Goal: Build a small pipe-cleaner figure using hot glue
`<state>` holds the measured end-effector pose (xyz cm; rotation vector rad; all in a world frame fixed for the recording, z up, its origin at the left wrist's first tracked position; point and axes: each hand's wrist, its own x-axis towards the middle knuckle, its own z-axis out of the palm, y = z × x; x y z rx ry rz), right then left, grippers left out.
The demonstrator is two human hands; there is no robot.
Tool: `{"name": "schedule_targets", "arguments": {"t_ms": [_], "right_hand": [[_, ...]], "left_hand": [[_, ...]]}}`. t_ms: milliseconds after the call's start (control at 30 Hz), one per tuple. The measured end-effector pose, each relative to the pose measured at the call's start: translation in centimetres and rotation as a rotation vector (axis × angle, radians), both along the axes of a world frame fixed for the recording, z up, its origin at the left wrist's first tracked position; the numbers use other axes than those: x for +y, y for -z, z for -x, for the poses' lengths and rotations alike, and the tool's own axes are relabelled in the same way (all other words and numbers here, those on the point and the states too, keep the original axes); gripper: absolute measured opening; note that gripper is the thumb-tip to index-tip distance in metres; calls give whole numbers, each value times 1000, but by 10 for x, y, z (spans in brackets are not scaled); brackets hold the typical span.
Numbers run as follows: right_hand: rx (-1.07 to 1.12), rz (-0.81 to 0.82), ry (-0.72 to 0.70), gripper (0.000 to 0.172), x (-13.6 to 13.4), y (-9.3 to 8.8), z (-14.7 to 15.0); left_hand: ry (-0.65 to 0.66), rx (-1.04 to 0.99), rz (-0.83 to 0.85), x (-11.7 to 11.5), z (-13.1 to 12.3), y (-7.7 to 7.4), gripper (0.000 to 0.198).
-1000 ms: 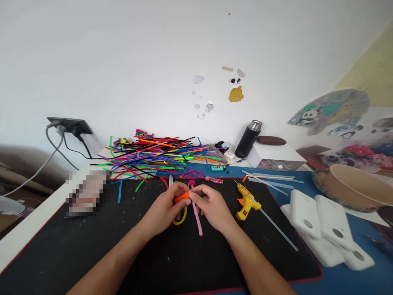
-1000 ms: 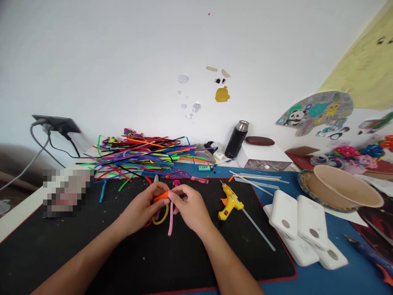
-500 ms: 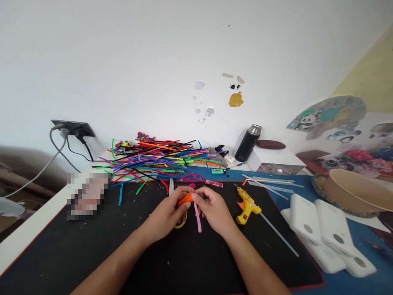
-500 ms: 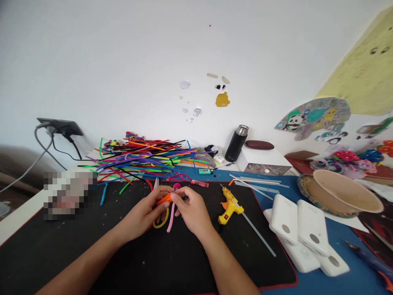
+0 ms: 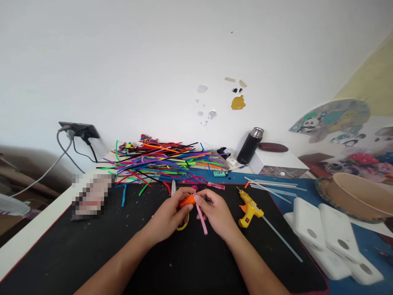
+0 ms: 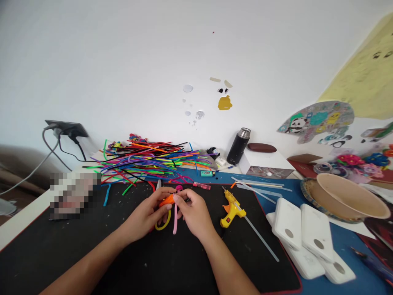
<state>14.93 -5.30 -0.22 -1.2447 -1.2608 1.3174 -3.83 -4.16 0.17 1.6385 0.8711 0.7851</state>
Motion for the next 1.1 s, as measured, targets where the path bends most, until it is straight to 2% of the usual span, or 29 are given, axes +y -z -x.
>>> {"name": "schedule_targets", "arguments": {"t_ms": [167,333,533,700,1100], "right_hand": [[2,5,-3,39,-1,-3,0],[-4,-2,-1,38,-3,-6,1],[-30,-6,-12,39,-3,-6,3],[-34,17,-32,40,-3,-8,1],[-13,-29,-9,41,0,2,4]], "left_hand": [[-17,145,-156,-1,1,-8,37],[-33,157,-174,-1,1,-7,37],[-45,173,-108,0,0,-6,35],[-41,99,-53,1,1,-7,35],[-36,-28,65,3,0,2,41]]}}
